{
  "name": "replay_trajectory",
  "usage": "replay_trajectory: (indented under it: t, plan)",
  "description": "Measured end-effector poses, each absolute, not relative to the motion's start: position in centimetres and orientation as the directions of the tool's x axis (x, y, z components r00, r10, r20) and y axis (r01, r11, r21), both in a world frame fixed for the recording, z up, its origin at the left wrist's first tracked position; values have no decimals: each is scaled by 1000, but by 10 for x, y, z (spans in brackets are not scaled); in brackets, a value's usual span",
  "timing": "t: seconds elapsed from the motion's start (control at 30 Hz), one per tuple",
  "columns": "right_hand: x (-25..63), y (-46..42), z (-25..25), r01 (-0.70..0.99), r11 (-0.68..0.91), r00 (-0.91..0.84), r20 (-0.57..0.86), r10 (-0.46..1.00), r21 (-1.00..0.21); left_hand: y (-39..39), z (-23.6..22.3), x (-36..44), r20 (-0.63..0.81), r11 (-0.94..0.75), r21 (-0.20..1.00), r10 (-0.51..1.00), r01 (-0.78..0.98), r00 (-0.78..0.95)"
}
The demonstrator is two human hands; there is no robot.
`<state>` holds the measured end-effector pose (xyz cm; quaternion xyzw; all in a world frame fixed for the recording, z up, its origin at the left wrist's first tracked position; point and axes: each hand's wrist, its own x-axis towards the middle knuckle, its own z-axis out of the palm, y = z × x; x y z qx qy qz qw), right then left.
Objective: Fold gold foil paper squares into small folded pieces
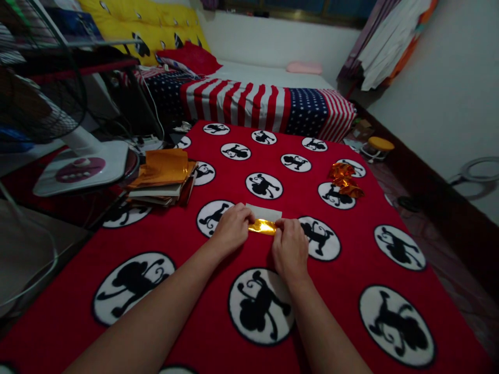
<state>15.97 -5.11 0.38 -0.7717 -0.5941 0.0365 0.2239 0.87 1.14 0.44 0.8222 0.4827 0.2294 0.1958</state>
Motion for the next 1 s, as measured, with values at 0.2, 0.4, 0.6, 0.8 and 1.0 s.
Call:
replay_trajectory:
  t: [0.2,0.4,0.6,0.8,1.0]
  plan:
    - [158,-51,4,915,-191,284,230,931,-356,8,4,12,215,-449,505,893,737,396]
    - [161,-52,5,904,-181,280,215,936,-388,11,6,8,195,-454,561,885,692,423]
    - [162,-52,4,907,-170,269,221,937,-385,9,6,11,216,-435,516,900,738,379]
    - [159,-51,5,916,-186,277,224,934,-357,9,4,14,233,-430,500,903,752,361]
    - [156,-50,5,927,-203,284,235,930,-315,7,0,18,252,-405,477,913,780,320]
